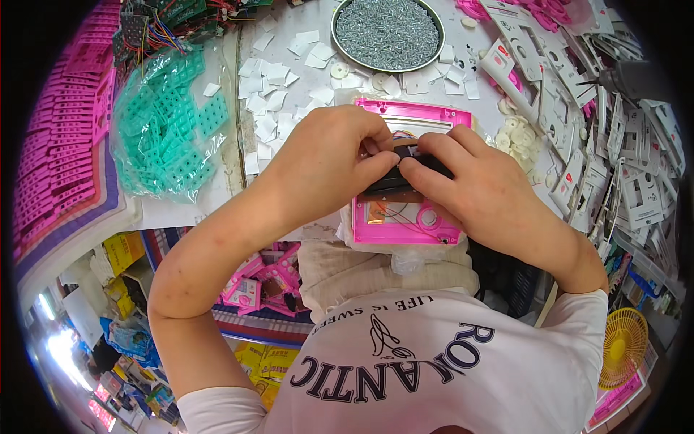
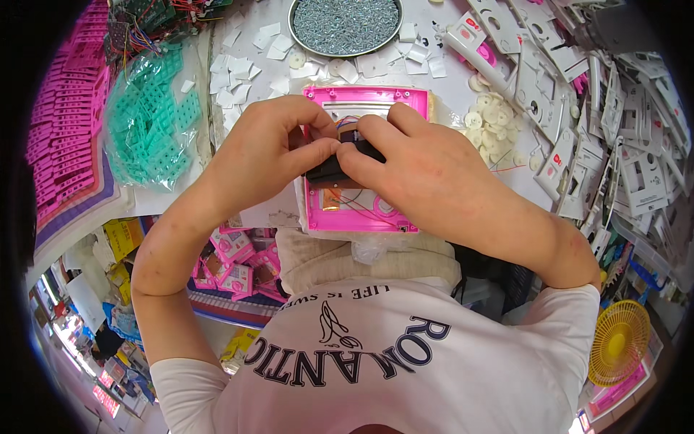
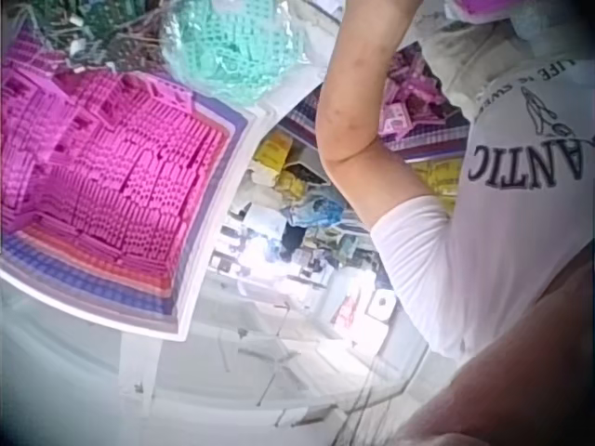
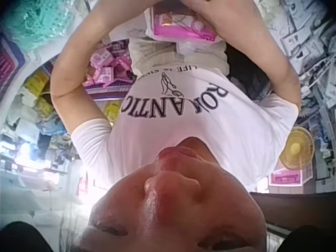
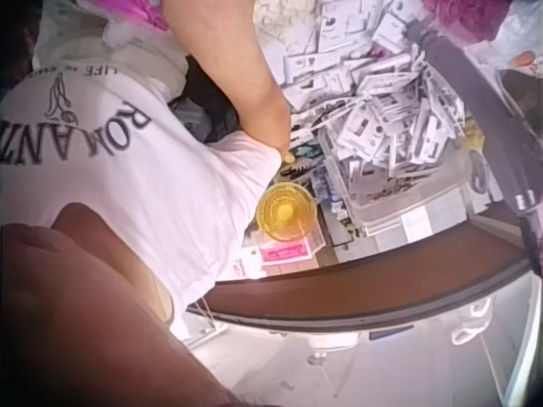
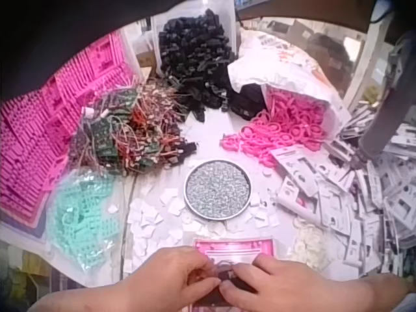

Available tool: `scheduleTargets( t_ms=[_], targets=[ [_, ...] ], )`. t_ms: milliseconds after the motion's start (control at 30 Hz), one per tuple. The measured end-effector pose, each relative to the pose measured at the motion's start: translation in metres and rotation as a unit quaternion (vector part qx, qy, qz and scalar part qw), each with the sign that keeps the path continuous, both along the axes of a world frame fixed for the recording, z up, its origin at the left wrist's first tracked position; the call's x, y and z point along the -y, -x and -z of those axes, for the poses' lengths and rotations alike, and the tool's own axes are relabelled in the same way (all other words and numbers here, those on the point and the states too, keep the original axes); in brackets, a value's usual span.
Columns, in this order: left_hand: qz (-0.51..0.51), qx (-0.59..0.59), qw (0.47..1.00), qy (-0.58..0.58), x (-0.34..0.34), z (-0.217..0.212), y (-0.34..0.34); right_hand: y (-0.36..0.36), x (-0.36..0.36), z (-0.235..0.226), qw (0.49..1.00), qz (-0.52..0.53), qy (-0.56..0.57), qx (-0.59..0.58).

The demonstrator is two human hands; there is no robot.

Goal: Assembling toy sets by placing items into plastic frames and securing components with a glue gun.

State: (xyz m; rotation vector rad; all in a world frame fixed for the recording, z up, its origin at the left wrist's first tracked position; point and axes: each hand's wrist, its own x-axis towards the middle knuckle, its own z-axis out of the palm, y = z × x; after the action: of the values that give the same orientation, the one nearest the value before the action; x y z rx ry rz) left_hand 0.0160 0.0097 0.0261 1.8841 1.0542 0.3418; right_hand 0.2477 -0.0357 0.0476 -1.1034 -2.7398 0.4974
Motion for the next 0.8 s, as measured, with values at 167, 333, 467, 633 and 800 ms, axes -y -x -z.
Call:
scheduleTargets(
  t_ms=[167, 333, 467, 633, 800],
  targets=[
    [0.01, -0.019, 0.999, 0.044, -0.004, -0.002, -0.005, 0.005, 0.009, 0.0, 0.999, 0.013, -0.018, 0.041],
    [0.034, -0.021, 0.999, -0.037, -0.01, 0.002, -0.006, 0.006, 0.001, 0.002, 0.999, 0.026, 0.015, 0.022],
    [0.123, -0.016, 0.992, 0.004, -0.054, -0.007, -0.007, -0.008, -0.003, 0.006, 0.991, 0.056, 0.045, -0.108],
    [0.014, -0.166, 0.905, -0.391, -0.118, 0.044, -0.024, -0.011, -0.002, 0.004, 0.986, 0.086, 0.076, -0.123],
    [0.013, -0.075, 0.904, -0.422, -0.125, 0.049, -0.031, -0.065, -0.037, -0.012, 0.962, 0.137, -0.076, -0.224]
  ],
)
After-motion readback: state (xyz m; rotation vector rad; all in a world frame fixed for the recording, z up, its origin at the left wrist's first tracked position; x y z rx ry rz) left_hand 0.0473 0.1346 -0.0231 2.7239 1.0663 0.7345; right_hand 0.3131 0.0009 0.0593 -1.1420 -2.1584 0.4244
